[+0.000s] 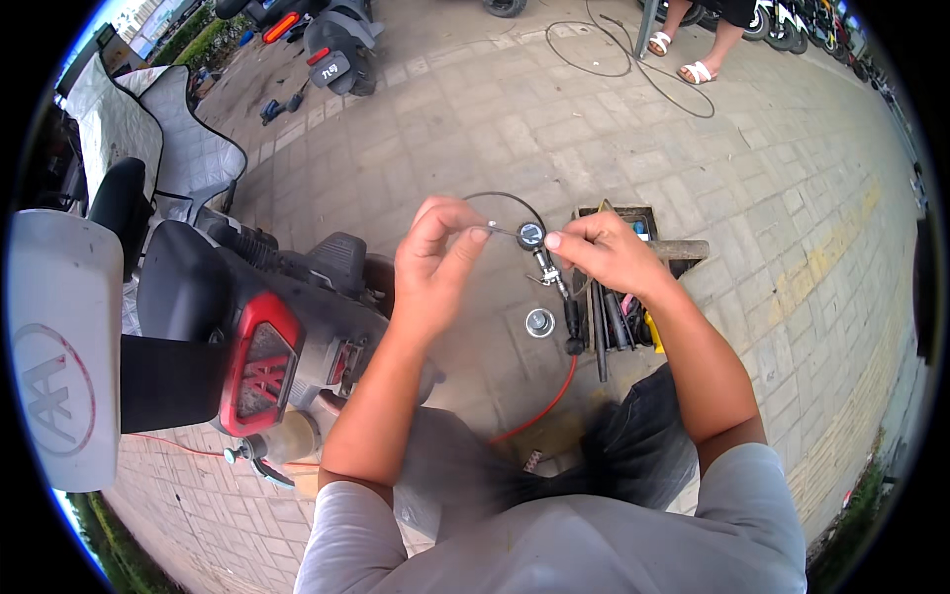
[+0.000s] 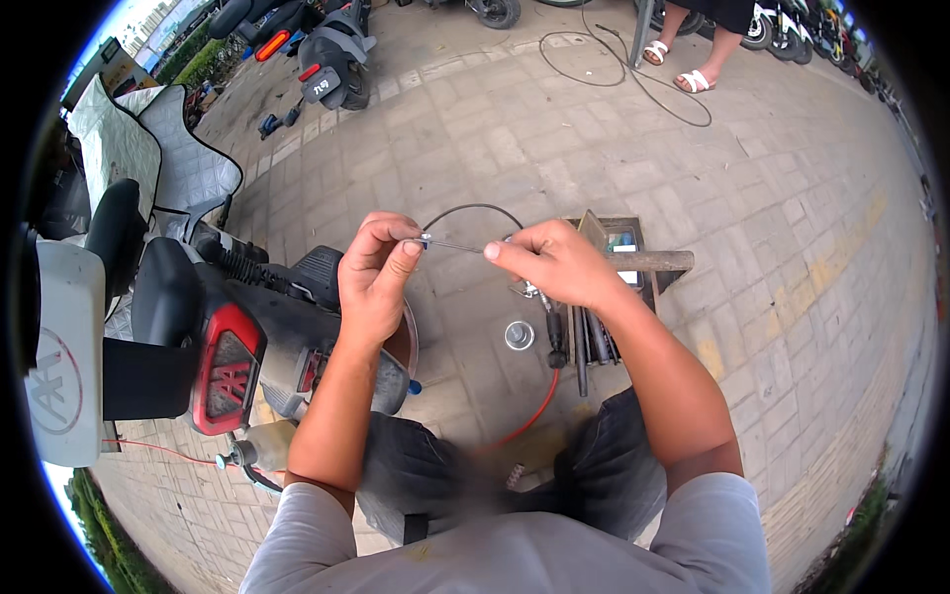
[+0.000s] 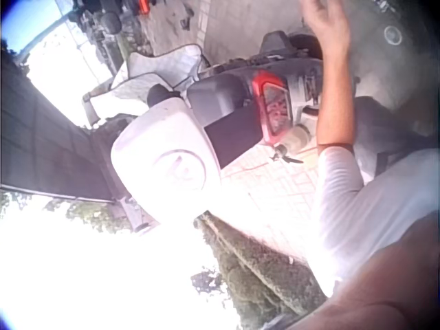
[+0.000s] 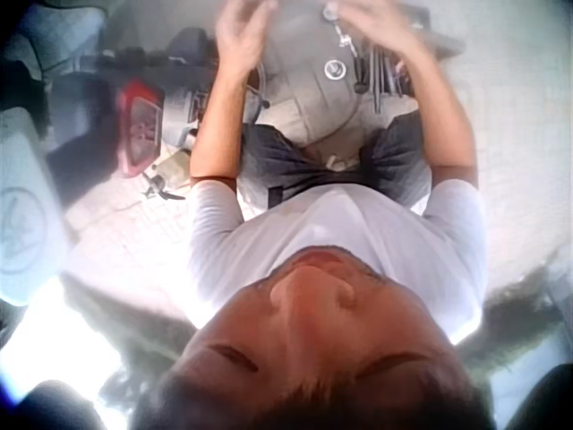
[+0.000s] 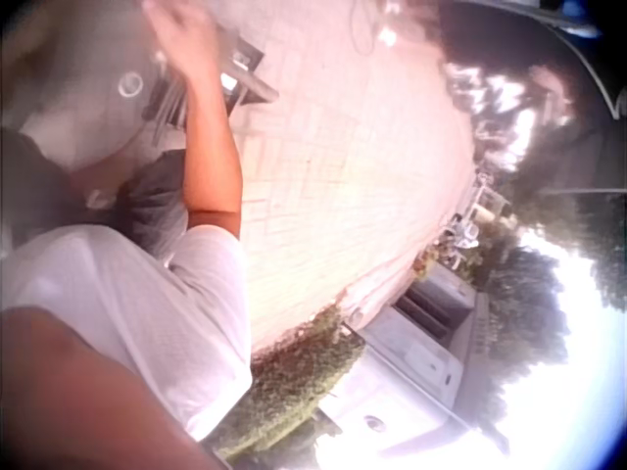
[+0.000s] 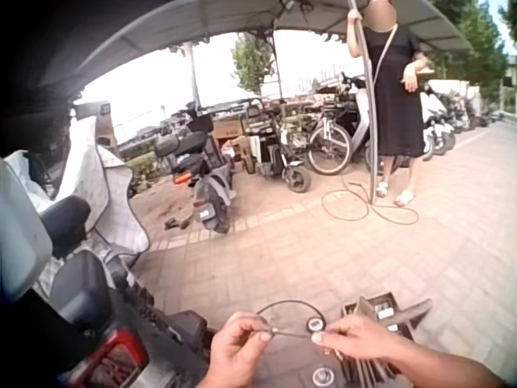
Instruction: The person prepares a small metal component by wrapping it with white tape, then uses a screwdriver to adjust a part inside the scooter's rear wheel hub. They subsequently use a spray can to apply lubricant to the hub area and check the tire pressure with a gauge.
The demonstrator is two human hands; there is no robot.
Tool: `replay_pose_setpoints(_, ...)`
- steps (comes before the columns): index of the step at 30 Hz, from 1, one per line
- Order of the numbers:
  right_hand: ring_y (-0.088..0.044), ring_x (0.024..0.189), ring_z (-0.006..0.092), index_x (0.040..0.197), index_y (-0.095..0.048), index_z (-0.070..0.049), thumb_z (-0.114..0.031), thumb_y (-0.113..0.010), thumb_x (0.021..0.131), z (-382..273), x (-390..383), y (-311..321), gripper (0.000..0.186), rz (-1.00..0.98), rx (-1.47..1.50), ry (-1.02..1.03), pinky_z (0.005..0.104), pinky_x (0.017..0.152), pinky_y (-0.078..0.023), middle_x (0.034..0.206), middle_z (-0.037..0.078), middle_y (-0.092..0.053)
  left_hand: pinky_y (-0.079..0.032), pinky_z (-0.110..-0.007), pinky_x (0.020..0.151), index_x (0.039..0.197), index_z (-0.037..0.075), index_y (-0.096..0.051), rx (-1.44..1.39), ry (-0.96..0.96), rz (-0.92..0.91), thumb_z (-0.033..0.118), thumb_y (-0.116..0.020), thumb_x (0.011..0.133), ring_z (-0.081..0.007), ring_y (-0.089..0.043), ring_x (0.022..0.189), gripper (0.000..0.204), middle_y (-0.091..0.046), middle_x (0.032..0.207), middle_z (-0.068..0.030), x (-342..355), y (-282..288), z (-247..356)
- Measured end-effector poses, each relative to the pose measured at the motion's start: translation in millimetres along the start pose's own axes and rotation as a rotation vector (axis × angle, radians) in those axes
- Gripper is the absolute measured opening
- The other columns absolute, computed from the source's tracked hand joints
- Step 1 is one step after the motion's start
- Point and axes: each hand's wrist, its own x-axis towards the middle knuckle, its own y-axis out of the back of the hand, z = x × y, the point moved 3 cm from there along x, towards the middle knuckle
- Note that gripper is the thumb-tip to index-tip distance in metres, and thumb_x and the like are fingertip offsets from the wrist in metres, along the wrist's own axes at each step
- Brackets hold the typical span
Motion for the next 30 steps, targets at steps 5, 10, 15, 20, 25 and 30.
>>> replay_pose_setpoints(5, -0.043, 0.057, 0.0066, 0.076, -0.067, 0.002, -0.039, -0.068, 0.083, 2, -2, 1, 0.042, 0.07, 0.018, 0.063, 0.0264, 0.051, -0.035, 0.058, -0.002, -0.049, -0.041, -0.024, 0.076, 0.092, 0.002, -0.058, -0.061, 0.0, 0.007, 0.006, -0.063, 0.089, -0.0111, -0.049, 0.087, 0.007, -0.053, 0.097, -0.0042, 0, -5, 0)
replay_pose_setpoints(10, -0.043, 0.056, 0.0065, 0.075, -0.066, 0.002, -0.038, -0.07, 0.082, -1, -1, 0, 0.041, 0.139, 0.009, 0.111, 0.0261, 0.05, -0.034, 0.057, -0.002, -0.048, -0.04, -0.024, 0.078, 0.093, 0.002, -0.058, -0.122, 0.003, 0.017, 0.005, -0.063, 0.089, -0.0113, -0.049, 0.088, 0.007, -0.054, 0.097, -0.004, 1, -5, 1)
replay_pose_setpoints(15, -0.043, 0.055, 0.0065, 0.075, -0.066, 0.001, -0.037, -0.071, 0.081, -6, -1, -2, 0.04, 0.175, 0.009, 0.112, 0.0258, 0.049, -0.033, 0.057, -0.002, -0.049, -0.04, -0.024, 0.078, 0.092, 0.003, -0.057, -0.116, 0.013, 0.014, 0.006, -0.063, 0.089, -0.0111, -0.049, 0.088, 0.007, -0.054, 0.097, -0.0038, 2, -3, 0)
replay_pose_setpoints(20, -0.042, 0.055, 0.0064, 0.074, -0.066, 0.001, -0.037, -0.072, 0.08, -5, 0, -2, 0.04, 0.184, 0.025, 0.109, 0.0262, 0.049, -0.033, 0.056, -0.002, -0.048, -0.04, -0.025, 0.08, 0.091, 0.003, -0.057, -0.112, 0.017, 0.012, 0.008, -0.063, 0.089, -0.0114, -0.049, 0.088, 0.008, -0.054, 0.096, -0.0039, 2, -3, 2)
replay_pose_setpoints(25, -0.042, 0.055, 0.0062, 0.069, -0.064, 0.001, -0.039, -0.073, 0.079, -5, -1, 0, 0.043, 0.172, 0.02, 0.099, 0.0259, 0.048, -0.032, 0.056, -0.003, -0.047, -0.04, -0.025, 0.081, 0.09, 0.003, -0.056, -0.135, 0.056, 0.035, 0.009, -0.063, 0.09, -0.0124, -0.05, 0.089, 0.009, -0.055, 0.096, -0.0045, 1, -5, 1)
replay_pose_setpoints(30, -0.04, 0.052, 0.0064, 0.063, -0.062, -0.001, -0.043, -0.074, 0.078, -8, -4, 2, 0.046, 0.061, 0.077, -0.026, 0.0258, 0.047, -0.028, 0.053, -0.003, -0.044, -0.041, -0.026, 0.081, 0.089, 0.002, -0.057, -0.093, 0.015, 0.008, 0.008, -0.063, 0.089, -0.0146, -0.052, 0.089, 0.009, -0.057, 0.095, -0.0065, 1, -4, 8)
